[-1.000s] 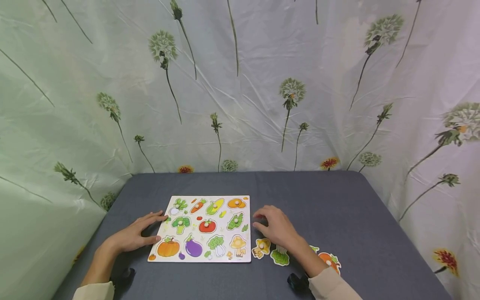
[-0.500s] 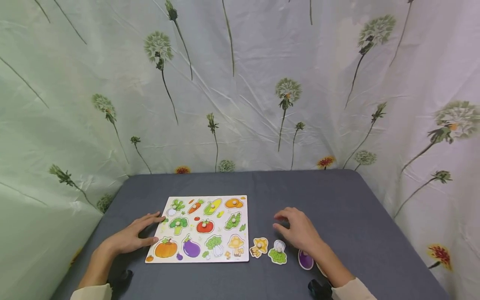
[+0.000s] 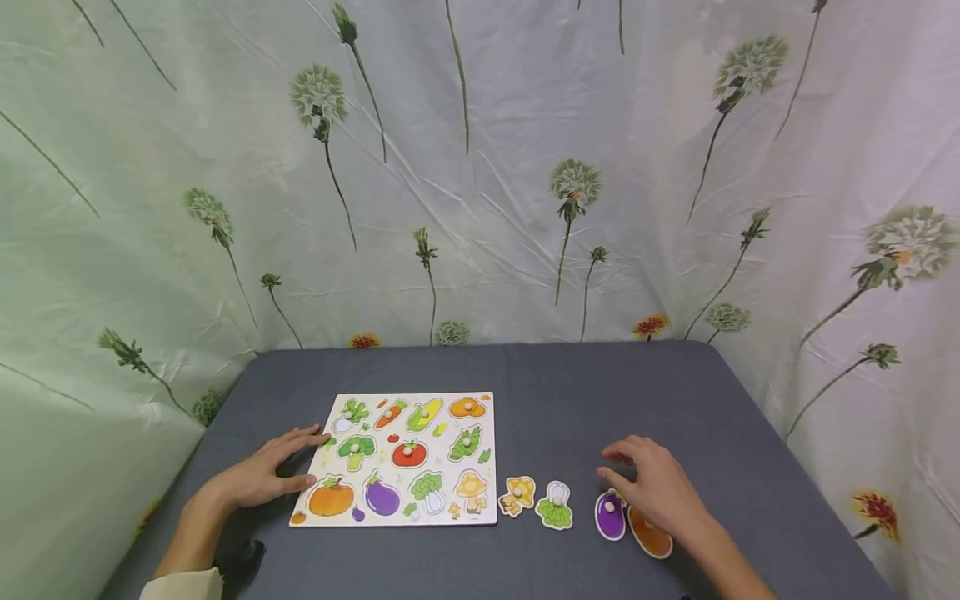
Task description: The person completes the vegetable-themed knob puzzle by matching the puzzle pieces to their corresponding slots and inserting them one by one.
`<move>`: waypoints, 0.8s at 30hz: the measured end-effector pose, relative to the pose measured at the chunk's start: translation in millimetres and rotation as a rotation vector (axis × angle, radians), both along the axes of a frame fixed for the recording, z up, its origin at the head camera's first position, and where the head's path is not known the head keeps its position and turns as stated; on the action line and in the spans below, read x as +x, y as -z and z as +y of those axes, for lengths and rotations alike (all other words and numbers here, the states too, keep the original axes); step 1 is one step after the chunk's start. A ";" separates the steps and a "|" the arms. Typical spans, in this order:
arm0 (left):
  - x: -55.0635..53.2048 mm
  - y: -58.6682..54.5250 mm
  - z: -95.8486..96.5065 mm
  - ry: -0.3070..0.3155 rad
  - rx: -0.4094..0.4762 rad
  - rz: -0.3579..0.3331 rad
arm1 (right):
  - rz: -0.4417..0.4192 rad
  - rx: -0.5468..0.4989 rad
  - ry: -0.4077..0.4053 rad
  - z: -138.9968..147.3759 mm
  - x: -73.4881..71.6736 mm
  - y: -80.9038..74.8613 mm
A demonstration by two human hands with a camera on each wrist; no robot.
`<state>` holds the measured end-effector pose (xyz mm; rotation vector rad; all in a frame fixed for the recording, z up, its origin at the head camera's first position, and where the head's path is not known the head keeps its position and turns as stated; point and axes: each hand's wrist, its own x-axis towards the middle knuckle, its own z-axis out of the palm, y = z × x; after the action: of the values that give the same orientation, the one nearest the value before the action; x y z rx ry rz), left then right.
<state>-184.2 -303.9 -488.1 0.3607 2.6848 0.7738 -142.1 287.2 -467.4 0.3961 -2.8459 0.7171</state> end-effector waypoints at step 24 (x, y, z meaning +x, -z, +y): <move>-0.5 -3.4 -0.7 0.029 0.027 0.006 | -0.051 -0.013 0.098 35.9 37.9 28.5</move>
<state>-184.7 -304.6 -484.7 0.4087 2.6711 0.8023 -104.2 323.1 -495.9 0.2383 -2.8835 0.7368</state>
